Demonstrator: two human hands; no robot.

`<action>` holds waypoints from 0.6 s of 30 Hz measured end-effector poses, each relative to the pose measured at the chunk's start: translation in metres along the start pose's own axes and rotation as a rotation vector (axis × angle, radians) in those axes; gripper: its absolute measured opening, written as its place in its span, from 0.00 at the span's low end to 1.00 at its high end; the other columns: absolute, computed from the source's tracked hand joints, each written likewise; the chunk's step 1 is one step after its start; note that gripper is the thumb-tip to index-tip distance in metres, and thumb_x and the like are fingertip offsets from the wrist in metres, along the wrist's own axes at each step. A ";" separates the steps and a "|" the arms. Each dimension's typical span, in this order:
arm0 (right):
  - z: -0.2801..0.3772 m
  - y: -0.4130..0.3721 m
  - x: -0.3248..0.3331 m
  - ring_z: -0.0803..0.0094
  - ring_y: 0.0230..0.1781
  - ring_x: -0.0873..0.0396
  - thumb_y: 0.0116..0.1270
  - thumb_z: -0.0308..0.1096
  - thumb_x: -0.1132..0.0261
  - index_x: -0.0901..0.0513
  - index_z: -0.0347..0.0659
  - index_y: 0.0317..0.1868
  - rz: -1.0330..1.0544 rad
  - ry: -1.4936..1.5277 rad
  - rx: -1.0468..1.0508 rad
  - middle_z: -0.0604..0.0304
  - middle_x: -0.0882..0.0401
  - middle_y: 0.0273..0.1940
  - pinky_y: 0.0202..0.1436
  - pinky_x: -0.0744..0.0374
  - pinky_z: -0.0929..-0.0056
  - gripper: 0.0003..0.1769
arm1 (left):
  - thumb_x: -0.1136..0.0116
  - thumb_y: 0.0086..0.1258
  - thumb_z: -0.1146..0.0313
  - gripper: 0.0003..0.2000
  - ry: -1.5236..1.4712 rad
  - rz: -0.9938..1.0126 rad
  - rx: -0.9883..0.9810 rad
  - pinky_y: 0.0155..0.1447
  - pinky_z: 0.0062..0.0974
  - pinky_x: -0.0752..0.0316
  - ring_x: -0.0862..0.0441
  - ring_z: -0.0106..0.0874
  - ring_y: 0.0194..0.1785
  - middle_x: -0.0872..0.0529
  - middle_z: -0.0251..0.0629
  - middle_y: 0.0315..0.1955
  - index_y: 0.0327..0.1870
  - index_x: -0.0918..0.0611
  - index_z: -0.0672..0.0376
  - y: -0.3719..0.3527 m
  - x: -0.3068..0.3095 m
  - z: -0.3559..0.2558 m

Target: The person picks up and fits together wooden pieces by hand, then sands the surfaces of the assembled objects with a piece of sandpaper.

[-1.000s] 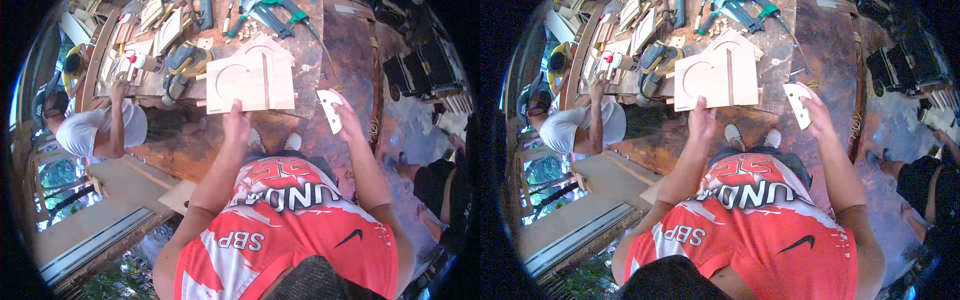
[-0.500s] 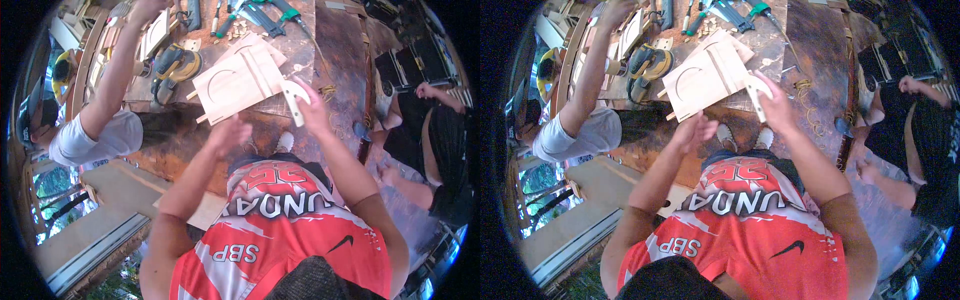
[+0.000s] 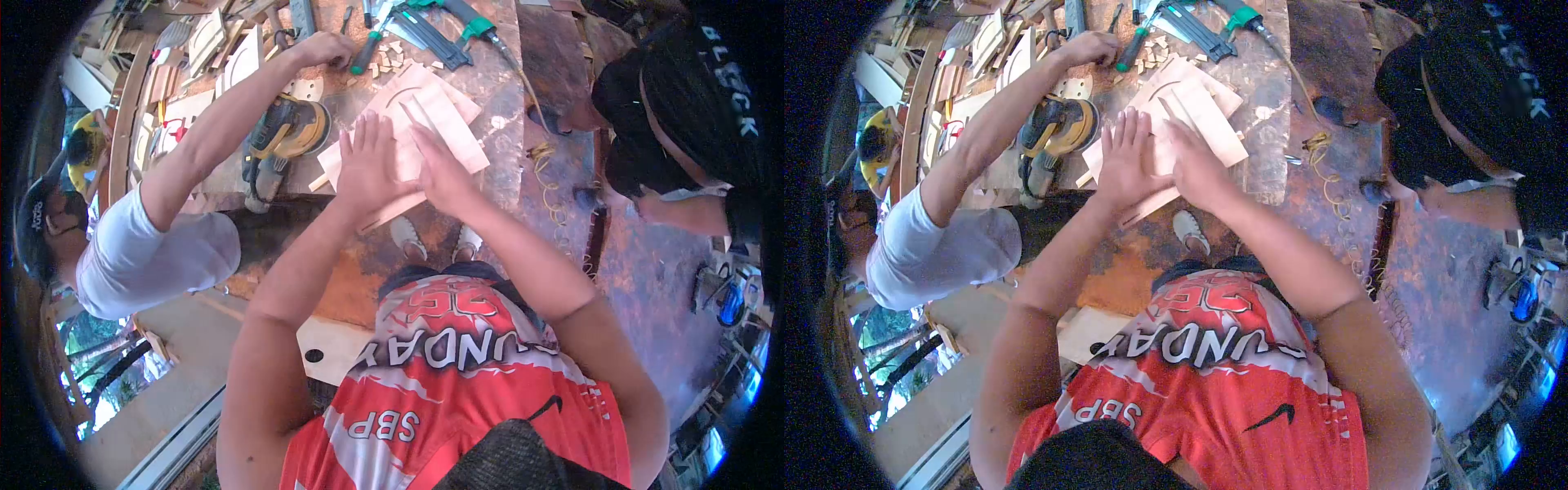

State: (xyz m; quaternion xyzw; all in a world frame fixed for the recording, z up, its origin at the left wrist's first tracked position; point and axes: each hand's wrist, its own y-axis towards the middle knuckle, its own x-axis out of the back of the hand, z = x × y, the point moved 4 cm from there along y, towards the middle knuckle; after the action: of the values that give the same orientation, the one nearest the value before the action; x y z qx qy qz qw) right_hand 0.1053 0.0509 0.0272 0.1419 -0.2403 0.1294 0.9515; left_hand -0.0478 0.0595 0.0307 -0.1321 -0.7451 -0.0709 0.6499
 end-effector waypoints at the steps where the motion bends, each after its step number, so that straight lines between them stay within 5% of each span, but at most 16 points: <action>1: 0.001 -0.001 -0.002 0.46 0.72 0.38 0.63 0.18 0.51 0.35 0.28 0.69 0.034 0.001 -0.011 0.37 0.37 0.70 0.76 0.37 0.59 0.31 | 0.34 0.48 0.31 0.62 -0.007 -0.001 -0.002 0.79 0.56 0.64 0.60 0.51 0.81 0.52 0.56 0.78 0.77 0.49 0.65 0.000 -0.002 0.001; 9: -0.004 0.044 -0.013 0.46 0.73 0.39 0.63 0.18 0.51 0.44 0.30 0.74 0.011 0.041 0.046 0.36 0.39 0.71 0.77 0.40 0.58 0.36 | 0.39 0.46 0.25 0.64 -0.017 -0.010 -0.056 0.78 0.58 0.64 0.56 0.53 0.80 0.49 0.61 0.76 0.76 0.46 0.69 0.001 0.000 0.002; 12: -0.018 0.078 -0.022 0.47 0.74 0.39 0.65 0.19 0.51 0.46 0.33 0.75 0.014 0.266 -0.041 0.36 0.39 0.71 0.76 0.38 0.59 0.37 | 0.38 0.46 0.25 0.64 -0.034 -0.036 -0.060 0.77 0.60 0.62 0.54 0.54 0.80 0.46 0.62 0.74 0.75 0.44 0.70 0.000 0.001 0.001; 18: -0.005 0.009 -0.003 0.50 0.77 0.44 0.62 0.17 0.56 0.48 0.36 0.77 0.072 0.228 -0.135 0.37 0.41 0.73 0.79 0.45 0.61 0.39 | 0.37 0.46 0.26 0.63 -0.080 -0.063 -0.059 0.77 0.61 0.61 0.53 0.54 0.79 0.45 0.61 0.74 0.74 0.43 0.71 0.001 0.006 0.002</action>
State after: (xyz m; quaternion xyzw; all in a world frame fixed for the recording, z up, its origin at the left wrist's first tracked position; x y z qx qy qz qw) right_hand 0.1022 0.0607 0.0230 0.0532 -0.1440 0.1622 0.9747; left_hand -0.0504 0.0615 0.0366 -0.1303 -0.7718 -0.1077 0.6130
